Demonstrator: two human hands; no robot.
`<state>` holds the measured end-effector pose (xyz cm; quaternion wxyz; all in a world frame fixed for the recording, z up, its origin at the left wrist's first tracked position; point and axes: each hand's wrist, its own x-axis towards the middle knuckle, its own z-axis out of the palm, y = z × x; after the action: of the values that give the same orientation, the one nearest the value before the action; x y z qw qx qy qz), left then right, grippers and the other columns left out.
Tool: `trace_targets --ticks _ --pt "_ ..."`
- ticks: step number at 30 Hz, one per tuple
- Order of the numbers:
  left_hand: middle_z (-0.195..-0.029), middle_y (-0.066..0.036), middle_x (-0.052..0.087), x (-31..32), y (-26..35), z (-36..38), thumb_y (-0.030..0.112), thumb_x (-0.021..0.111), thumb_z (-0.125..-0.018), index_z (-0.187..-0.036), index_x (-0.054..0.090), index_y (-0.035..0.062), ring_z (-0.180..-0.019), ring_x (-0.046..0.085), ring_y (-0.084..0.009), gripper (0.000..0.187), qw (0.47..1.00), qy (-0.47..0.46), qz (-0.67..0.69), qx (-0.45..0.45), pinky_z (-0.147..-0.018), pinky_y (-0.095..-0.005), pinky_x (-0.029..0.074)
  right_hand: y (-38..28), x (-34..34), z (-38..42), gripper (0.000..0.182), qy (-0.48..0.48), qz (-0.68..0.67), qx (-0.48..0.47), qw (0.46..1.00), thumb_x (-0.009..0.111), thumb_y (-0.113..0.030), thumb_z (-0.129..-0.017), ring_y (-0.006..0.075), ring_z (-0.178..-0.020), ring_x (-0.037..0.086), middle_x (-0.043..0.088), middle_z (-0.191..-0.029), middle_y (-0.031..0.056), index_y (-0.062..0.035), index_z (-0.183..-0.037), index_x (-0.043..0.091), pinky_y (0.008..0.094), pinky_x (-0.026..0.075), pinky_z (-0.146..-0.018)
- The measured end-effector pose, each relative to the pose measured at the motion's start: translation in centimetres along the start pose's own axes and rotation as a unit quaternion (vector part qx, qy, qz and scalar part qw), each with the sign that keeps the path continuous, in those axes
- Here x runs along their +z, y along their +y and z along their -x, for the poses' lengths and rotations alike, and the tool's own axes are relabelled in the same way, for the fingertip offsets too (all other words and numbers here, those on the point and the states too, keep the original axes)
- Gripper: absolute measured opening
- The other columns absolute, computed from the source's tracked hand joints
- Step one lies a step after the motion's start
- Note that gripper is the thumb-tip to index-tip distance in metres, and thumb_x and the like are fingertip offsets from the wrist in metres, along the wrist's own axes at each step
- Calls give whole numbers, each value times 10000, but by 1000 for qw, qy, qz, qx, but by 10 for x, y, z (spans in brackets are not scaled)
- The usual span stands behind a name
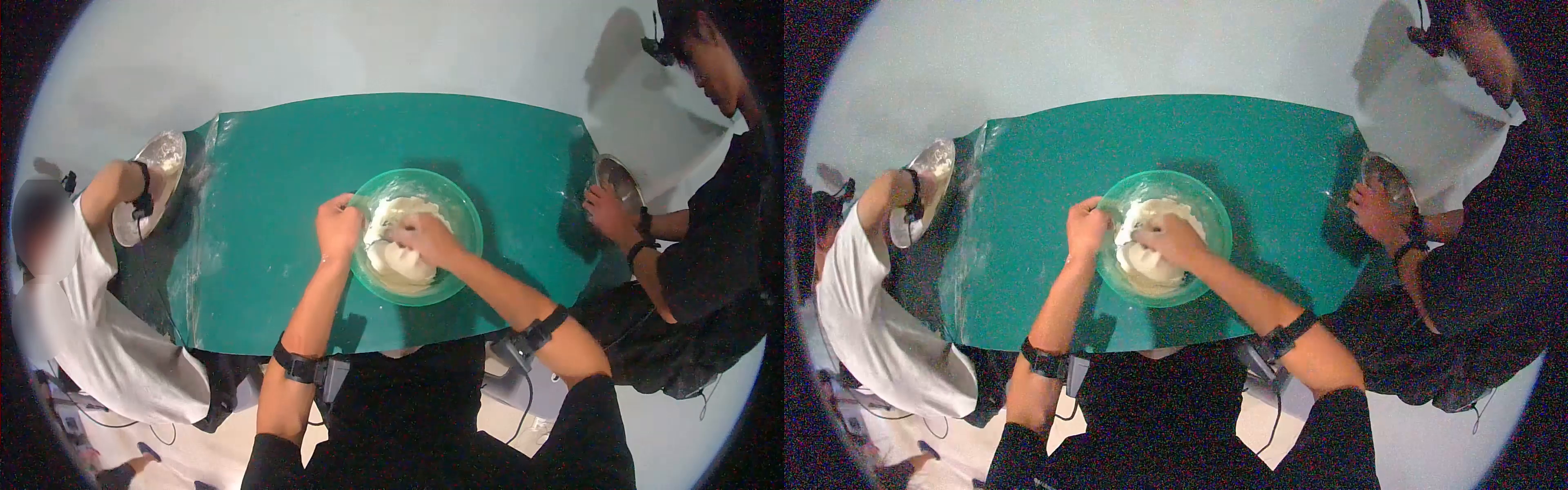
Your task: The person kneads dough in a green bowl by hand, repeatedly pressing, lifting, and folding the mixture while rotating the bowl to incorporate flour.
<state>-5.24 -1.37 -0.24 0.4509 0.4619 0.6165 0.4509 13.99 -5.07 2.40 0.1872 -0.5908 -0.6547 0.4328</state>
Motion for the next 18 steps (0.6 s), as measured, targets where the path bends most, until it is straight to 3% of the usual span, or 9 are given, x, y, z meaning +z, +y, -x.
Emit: trace_targets --ticks 3,6,9,12,15,18 --pt "-661 -77 692 -2 -3 -2 81 552 -730 -891 781 19 -605 631 -164 286 1000 -7 -3 3 -594 -331 481 -23 23 14 514 -35 -30 21 999 686 -444 -948 347 -866 717 722 -914 237 57 -1063 681 479 527 -806" --pt "-645 -72 679 -2 0 1 100 550 -737 -850 766 12 -592 618 -165 259 1000 -3 6 4 -583 -337 469 -40 30 32 500 -18 -33 -101 994 656 -454 -976 293 -928 674 679 -987 183 26 -1111 627 429 522 -803" --pt "-626 -71 664 -5 3 1 104 550 -736 -818 753 8 -584 609 -164 239 1000 -18 3 5 -572 -334 458 -56 40 46 507 9 121 -116 986 655 -449 -975 406 -1011 662 660 -1090 255 39 -1099 602 500 523 -857" --pt "-616 -70 659 -5 13 0 84 547 -727 -817 755 13 -578 606 -159 237 999 -33 5 -7 -559 -322 449 -47 53 38 489 80 171 -140 972 631 -413 -990 481 -979 659 672 -1052 296 69 -1071 615 547 528 -840" --pt "-622 -68 667 -3 15 -6 55 535 -722 -827 761 22 -573 608 -152 252 998 -16 47 -42 -549 -311 451 -49 49 19 419 57 204 -107 971 582 -330 -1016 490 -875 677 686 -952 312 84 -1029 647 561 534 -770" --pt "-639 -66 680 0 12 -8 32 519 -726 -838 763 24 -571 612 -150 268 994 -10 88 -63 -544 -305 459 -49 45 7 400 79 209 -139 965 527 -298 -1032 488 -761 676 682 -820 300 56 -931 686 569 534 -715"
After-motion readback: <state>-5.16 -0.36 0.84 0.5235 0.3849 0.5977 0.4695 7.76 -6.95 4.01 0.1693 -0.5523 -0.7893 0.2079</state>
